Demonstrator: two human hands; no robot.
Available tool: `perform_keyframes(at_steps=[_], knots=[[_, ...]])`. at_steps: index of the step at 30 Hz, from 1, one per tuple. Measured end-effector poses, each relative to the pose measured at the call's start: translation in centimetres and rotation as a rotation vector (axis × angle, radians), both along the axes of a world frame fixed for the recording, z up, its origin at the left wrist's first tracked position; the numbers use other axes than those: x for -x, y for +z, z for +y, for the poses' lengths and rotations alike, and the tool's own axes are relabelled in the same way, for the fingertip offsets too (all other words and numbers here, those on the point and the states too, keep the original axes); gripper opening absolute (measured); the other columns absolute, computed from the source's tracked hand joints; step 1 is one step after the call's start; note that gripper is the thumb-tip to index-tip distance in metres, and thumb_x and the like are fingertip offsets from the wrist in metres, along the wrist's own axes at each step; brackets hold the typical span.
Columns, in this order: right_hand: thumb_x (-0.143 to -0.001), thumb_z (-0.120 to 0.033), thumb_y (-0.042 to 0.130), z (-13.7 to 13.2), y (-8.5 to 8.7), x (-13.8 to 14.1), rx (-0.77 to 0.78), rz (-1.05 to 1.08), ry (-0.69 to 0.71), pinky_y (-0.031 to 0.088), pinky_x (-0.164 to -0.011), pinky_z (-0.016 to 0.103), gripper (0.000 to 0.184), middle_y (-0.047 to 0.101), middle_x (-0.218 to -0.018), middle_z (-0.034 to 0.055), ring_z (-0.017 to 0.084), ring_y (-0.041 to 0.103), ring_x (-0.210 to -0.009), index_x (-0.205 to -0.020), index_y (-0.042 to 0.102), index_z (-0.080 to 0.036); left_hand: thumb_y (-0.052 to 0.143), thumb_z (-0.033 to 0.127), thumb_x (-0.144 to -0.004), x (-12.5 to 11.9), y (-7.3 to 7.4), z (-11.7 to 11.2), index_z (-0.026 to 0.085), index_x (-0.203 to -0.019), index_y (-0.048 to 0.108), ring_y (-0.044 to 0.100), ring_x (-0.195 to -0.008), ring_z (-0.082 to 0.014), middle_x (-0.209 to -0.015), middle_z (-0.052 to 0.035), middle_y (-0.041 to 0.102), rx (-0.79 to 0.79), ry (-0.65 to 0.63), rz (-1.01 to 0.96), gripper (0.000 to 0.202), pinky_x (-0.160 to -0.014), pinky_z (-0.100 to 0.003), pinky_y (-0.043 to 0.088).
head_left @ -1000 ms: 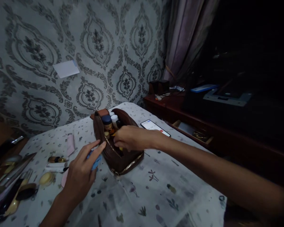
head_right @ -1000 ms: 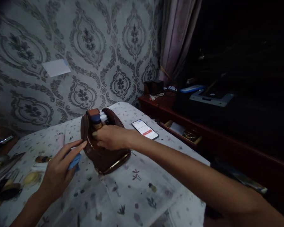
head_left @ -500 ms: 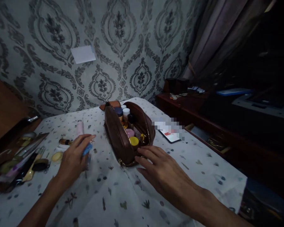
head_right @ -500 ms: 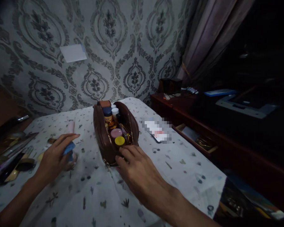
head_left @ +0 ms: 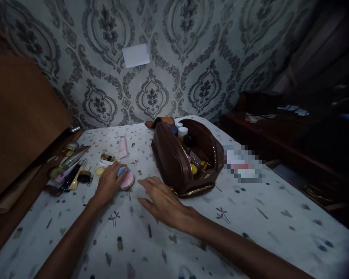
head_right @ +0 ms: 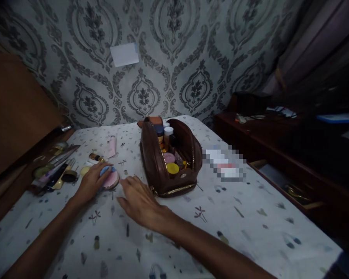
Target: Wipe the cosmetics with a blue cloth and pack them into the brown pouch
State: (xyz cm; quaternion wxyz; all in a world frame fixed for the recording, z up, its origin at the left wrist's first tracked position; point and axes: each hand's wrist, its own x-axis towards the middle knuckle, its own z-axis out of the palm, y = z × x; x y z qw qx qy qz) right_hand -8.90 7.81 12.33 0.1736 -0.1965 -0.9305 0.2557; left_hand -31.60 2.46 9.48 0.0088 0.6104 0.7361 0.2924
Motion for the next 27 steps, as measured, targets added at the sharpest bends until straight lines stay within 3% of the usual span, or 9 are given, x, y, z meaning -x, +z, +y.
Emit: perform_keyframes(at_steps=[1, 5, 9, 13, 20, 23, 27], knots=[[-0.09, -0.026, 0.065, 0.2, -0.5, 1.4, 0.042, -0.025, -0.015, 0.045, -0.101, 0.04, 0.049, 0.058, -0.129, 0.0168, 0.027, 0.052, -0.122, -0.135, 0.049, -0.011, 0.041, 0.048, -0.097, -0.2, 0.0, -0.1, 0.018, -0.111, 0.066, 0.058, -0.117, -0.0276, -0.116, -0.0104, 0.069, -0.006, 0.003, -0.001, 0.042, -0.108, -0.046, 0.04], [-0.08, -0.033, 0.076, 1.0, -2.1, 6.4, 0.115, -0.088, -0.117, 0.044, -0.099, 0.044, 0.058, 0.057, -0.126, 0.0184, 0.031, 0.051, -0.118, -0.127, 0.052, -0.008, 0.035, 0.046, -0.099, -0.4, 0.0, -0.5, 0.017, -0.114, 0.065, 0.06, -0.114, -0.0262, -0.113, -0.0105, 0.07, -0.063, 0.005, -0.064, 0.045, -0.105, -0.046, 0.042], [-0.078, -0.035, 0.077, 1.4, -3.7, 8.4, 0.133, -0.008, -0.175, 0.043, -0.095, 0.044, 0.052, 0.061, -0.12, 0.0145, 0.031, 0.052, -0.113, -0.12, 0.055, -0.014, 0.03, 0.042, -0.1, -0.4, -0.3, -0.8, 0.016, -0.115, 0.066, 0.061, -0.113, -0.0243, -0.112, -0.011, 0.07, -0.124, -0.008, -0.178, 0.047, -0.105, -0.044, 0.043], [-0.074, -0.032, 0.081, 1.3, -4.7, 7.6, 0.205, 0.139, -0.169, 0.043, -0.097, 0.042, 0.053, 0.062, -0.116, 0.0119, 0.029, 0.054, -0.111, -0.116, 0.054, -0.016, 0.035, 0.04, -0.099, -0.7, -0.1, -1.0, 0.017, -0.112, 0.068, 0.063, -0.108, -0.0239, -0.109, -0.011, 0.07, -0.126, -0.085, -0.2, 0.042, -0.1, -0.042, 0.047], [-0.072, -0.024, 0.077, 0.2, -4.0, 4.4, 0.33, 0.246, -0.16, 0.051, -0.093, 0.038, 0.055, 0.052, -0.115, 0.0079, 0.024, 0.058, -0.108, -0.12, 0.05, -0.019, 0.044, 0.044, -0.097, -2.4, 0.4, -1.1, 0.019, -0.124, 0.063, 0.064, -0.113, -0.0245, -0.121, -0.0112, 0.068, 0.015, -0.254, -0.199, 0.042, -0.1, -0.04, 0.049], [-0.071, -0.024, 0.079, 0.1, -3.9, 2.9, 0.34, 0.299, -0.107, 0.05, -0.096, 0.036, 0.059, 0.051, -0.115, 0.0061, 0.022, 0.056, -0.111, -0.122, 0.051, -0.021, 0.044, 0.047, -0.096, -3.5, 0.8, -0.8, 0.02, -0.111, 0.066, 0.066, -0.105, -0.0235, -0.114, -0.0092, 0.07, 0.053, -0.282, -0.248, 0.038, -0.093, -0.035, 0.052], [-0.066, -0.021, 0.084, 0.1, -4.2, 1.3, 0.347, 0.335, -0.062, 0.049, -0.098, 0.035, 0.068, 0.053, -0.116, 0.0057, 0.022, 0.056, -0.112, -0.126, 0.052, -0.021, 0.046, 0.052, -0.094, -4.8, 1.4, -0.5, 0.021, -0.084, 0.063, 0.063, -0.081, -0.021, -0.087, -0.0041, 0.068, 0.072, -0.27, -0.322, 0.037, -0.076, -0.03, 0.052]])
